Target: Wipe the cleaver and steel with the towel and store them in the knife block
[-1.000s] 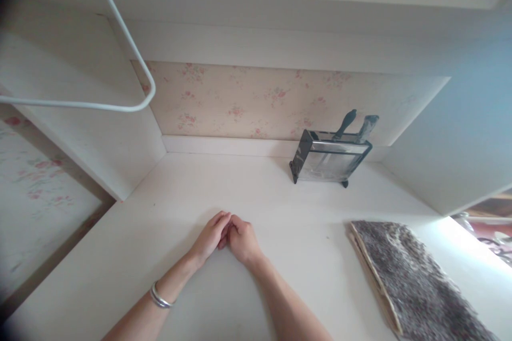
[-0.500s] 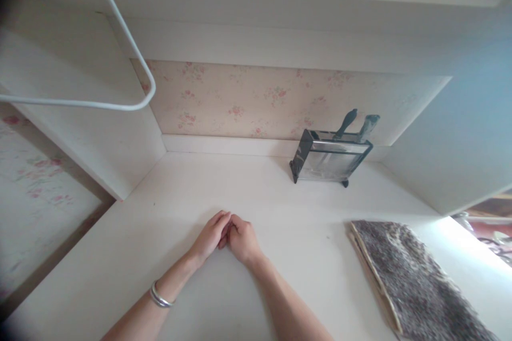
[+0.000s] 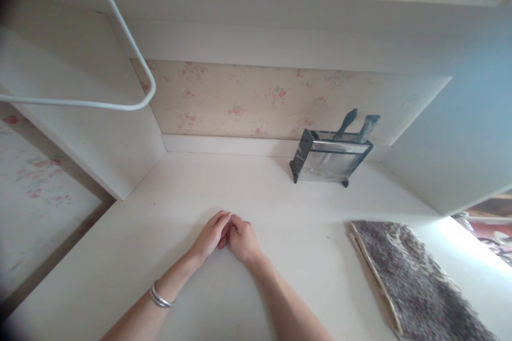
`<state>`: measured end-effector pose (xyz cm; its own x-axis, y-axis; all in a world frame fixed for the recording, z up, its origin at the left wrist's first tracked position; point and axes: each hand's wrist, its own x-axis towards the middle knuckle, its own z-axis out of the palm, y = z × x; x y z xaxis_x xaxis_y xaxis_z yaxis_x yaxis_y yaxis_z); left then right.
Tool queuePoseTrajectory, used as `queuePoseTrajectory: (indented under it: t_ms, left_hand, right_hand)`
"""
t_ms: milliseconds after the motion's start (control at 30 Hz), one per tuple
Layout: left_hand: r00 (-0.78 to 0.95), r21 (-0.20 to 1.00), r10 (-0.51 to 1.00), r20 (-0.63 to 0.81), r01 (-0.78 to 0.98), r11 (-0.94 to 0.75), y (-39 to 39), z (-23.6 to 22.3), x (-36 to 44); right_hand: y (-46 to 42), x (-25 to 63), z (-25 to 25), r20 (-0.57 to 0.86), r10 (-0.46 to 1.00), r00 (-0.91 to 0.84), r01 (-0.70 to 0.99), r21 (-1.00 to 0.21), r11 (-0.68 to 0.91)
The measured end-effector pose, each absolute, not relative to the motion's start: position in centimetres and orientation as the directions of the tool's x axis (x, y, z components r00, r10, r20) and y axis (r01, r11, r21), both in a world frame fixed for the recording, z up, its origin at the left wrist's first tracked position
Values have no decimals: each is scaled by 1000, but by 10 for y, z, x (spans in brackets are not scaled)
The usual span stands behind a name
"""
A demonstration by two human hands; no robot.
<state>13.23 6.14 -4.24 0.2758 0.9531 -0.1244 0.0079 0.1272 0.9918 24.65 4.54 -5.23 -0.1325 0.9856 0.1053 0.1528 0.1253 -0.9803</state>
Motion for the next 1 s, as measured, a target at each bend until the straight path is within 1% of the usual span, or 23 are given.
queuePoseTrajectory:
  t_ms: [1000]
  left_hand:
    - [283,990,949,-138,8,142,61,-45,131]
  right_hand:
    - [45,247,-50,80,987,-141,184,-977,105]
